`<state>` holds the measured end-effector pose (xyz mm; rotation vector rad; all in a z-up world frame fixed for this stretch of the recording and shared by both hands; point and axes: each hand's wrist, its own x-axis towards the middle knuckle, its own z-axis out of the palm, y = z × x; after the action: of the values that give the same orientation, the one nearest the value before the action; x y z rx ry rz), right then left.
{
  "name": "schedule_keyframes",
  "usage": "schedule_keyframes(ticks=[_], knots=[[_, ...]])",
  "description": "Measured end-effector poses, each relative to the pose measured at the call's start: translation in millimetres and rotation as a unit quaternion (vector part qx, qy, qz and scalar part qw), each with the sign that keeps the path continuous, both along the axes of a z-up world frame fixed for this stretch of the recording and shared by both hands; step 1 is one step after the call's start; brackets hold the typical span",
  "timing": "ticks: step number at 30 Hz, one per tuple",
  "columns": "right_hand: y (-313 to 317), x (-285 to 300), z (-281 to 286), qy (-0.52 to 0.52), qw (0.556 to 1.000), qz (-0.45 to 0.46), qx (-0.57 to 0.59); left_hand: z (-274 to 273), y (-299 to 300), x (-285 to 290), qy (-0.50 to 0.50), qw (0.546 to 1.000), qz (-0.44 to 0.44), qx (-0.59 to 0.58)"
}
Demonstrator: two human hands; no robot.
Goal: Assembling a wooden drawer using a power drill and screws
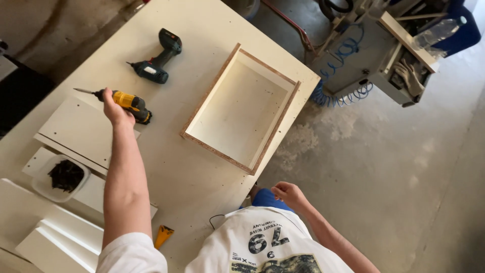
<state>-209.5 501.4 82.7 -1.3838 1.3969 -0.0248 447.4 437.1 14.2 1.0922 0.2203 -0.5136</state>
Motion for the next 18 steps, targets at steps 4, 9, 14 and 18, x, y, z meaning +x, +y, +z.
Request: schedule_keyframes(ticks=[4, 9, 14, 18], knots=[[-12.4, -7.4, -26.1, -0.016, 1.000, -0.003, -0.003, -5.2, 4.9, 0.5, -0.034, 0.996, -0.049, 0.064], [-36.2, 2.2, -28.2, -0.087, 0.995, -0.054, 0.009, 30.0, 24.0, -16.5, -0.064, 0.987, -0.071, 0.128], [-99.2, 10.4, -22.6, -0.131, 0.980, -0.146, -0.030, 39.2, 37.6, -21.0, -0.057, 0.980, -0.118, 0.152], [-173.1, 25.1, -40.5, -0.108, 0.980, -0.165, -0.017, 36.8, 47.0, -9.1, -0.066, 0.966, -0.127, 0.213]])
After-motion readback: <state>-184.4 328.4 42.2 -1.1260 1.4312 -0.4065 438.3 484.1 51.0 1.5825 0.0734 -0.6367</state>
